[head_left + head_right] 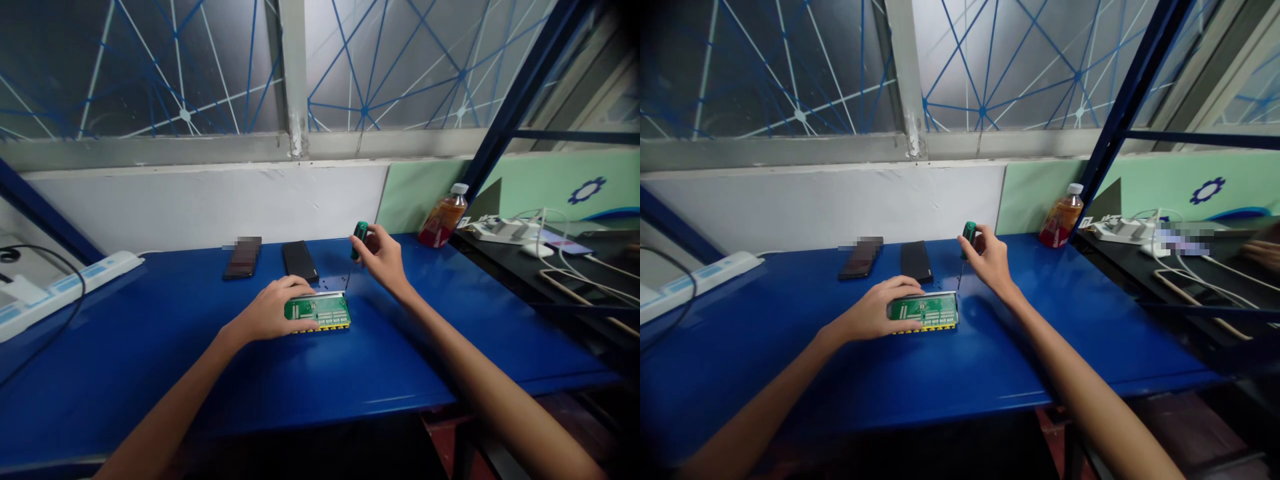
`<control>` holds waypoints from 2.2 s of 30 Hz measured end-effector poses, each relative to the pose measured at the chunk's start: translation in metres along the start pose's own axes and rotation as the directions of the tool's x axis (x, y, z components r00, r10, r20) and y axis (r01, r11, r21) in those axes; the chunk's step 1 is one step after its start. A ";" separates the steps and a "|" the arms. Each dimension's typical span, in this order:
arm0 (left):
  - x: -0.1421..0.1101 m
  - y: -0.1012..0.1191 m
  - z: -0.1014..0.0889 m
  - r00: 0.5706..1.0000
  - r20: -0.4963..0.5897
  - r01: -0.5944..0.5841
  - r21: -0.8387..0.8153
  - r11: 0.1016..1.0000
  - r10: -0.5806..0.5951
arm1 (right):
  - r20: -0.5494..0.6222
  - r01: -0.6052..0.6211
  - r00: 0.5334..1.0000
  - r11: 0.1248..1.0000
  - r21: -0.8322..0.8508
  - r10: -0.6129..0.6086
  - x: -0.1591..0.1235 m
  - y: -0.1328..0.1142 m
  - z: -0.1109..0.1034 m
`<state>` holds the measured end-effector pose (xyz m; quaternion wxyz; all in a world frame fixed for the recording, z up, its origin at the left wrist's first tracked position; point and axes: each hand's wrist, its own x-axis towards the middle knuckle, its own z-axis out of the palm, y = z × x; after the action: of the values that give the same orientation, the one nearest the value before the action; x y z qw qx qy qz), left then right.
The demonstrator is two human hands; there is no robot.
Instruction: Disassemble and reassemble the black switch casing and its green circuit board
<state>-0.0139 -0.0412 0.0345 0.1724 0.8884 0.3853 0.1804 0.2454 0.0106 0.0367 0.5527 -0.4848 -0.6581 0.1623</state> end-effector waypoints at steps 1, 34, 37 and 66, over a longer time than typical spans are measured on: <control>0.001 0.001 0.001 0.999 -0.050 0.000 -0.019 1.000 -0.001 | -0.007 -0.022 1.000 0.998 0.060 0.023 0.000 -0.002 0.000; 0.008 0.006 0.021 0.925 -0.378 -0.118 -0.194 0.974 0.037 | 0.105 -0.137 0.990 0.858 0.495 0.097 -0.018 -0.041 0.014; 0.008 0.005 0.021 0.922 -0.386 -0.111 -0.201 0.973 0.025 | 0.086 -0.096 0.994 0.864 0.494 0.061 -0.019 -0.044 0.013; 0.004 0.010 0.013 0.990 -0.140 -0.072 -0.298 0.952 0.031 | 0.116 0.279 0.947 0.945 0.169 -0.301 -0.046 -0.056 0.019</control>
<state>0.0003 -0.0469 0.0285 0.2754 0.8473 0.3404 0.3006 0.1989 -0.0476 0.0456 0.5579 -0.3267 -0.7455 0.1619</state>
